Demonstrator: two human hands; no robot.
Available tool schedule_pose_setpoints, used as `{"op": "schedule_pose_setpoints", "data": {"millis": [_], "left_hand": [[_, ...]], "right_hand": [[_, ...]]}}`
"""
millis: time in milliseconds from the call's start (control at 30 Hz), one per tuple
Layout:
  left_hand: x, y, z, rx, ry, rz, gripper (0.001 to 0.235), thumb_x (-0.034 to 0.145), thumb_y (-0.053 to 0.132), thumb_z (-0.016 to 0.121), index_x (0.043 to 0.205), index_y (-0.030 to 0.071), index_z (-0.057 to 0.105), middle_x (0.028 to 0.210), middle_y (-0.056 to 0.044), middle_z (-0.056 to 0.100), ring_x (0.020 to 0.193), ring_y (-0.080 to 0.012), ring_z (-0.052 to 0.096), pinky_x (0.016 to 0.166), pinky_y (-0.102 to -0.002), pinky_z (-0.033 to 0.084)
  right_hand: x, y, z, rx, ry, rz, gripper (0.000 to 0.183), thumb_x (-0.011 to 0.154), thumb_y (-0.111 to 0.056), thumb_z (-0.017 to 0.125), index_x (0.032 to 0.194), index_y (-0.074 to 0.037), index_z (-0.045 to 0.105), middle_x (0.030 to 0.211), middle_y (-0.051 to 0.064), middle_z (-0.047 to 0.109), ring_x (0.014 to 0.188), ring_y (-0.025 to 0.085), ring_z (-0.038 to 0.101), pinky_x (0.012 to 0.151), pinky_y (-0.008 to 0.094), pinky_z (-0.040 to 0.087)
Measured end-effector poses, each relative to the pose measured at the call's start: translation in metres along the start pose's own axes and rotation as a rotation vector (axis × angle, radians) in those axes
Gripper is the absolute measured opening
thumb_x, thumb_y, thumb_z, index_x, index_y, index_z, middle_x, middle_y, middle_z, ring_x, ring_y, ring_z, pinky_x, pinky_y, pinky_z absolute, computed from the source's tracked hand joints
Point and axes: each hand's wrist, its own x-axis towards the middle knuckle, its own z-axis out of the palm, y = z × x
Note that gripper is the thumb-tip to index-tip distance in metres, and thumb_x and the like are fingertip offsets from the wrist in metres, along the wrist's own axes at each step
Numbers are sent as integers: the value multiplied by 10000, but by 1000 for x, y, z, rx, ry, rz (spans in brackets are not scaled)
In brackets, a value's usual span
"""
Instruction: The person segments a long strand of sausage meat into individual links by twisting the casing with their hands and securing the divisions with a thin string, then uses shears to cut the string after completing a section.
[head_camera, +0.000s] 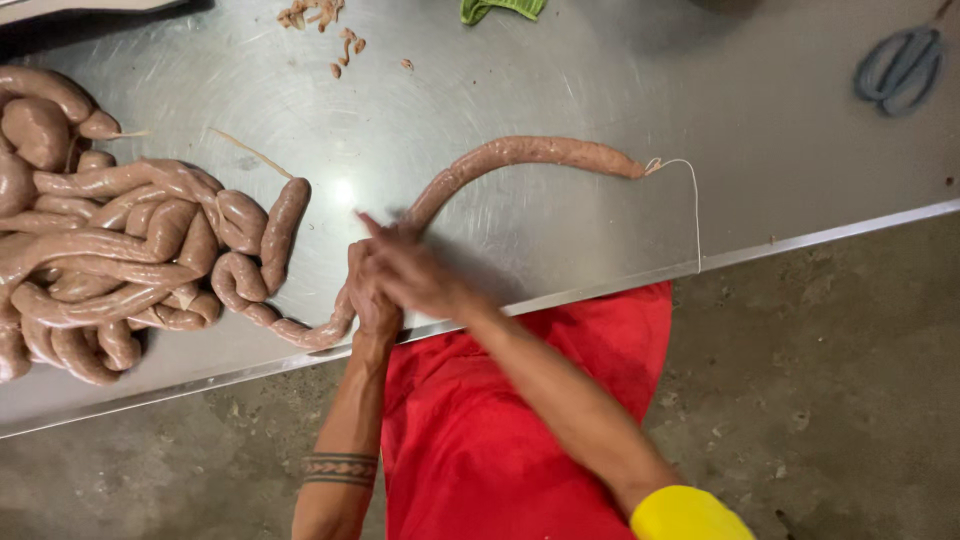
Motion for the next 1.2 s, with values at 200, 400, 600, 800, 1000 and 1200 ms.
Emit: {"op": "schedule_pose_setpoints", "data": {"millis": [200,400,600,800,1000,1200], "left_hand": [[-10,17,-32,863,-50,476,314,894,76,799,1195,85,711,909,-82,604,848,-240,583,656,-376,526],[4,72,-19,886,-73,503,346,907,106,829,1241,53,754,905,-87,597,826,-241,597,623,-354,517],[1,81,-12,795,-82,227,357,937,167,824,1277,89,751,1010,-110,622,864,-223,628,705,-356,545],[23,124,75,698,-223,339,611,845,262,887,1364,79,621,1398,-201,538,1297,-371,480,1078,-520,413],[77,149,251,863,-864,719,760,897,397,730,1562,149,457,1593,-121,415,1481,-314,398,1201,-496,314],[109,136,285,1000,-922,842,1203,793,877,571,1623,73,237,1696,-138,173,1552,-365,180,1257,-569,108]], "right_hand": [[32,30,-11,-235,175,-187,643,1131,-363,363,1617,11,166,1683,208,254,1560,348,260,1279,497,216],[-3,108,-102,-264,391,-90,605,1143,-255,409,1645,-20,167,1695,197,305,1591,335,275,1330,470,186],[-86,137,-163,-387,637,-5,581,1100,-252,559,1586,-16,344,1650,197,390,1573,346,310,1319,517,209],[-218,110,-158,-527,978,650,680,855,-279,837,1394,34,564,1143,191,619,1079,365,559,931,521,396],[-281,129,-121,-513,1008,618,174,955,-116,765,1112,-39,767,927,67,679,944,254,596,887,428,397],[-350,138,-131,-104,1141,724,95,1020,-78,708,1095,-68,766,903,64,639,788,168,584,699,318,469]]}}
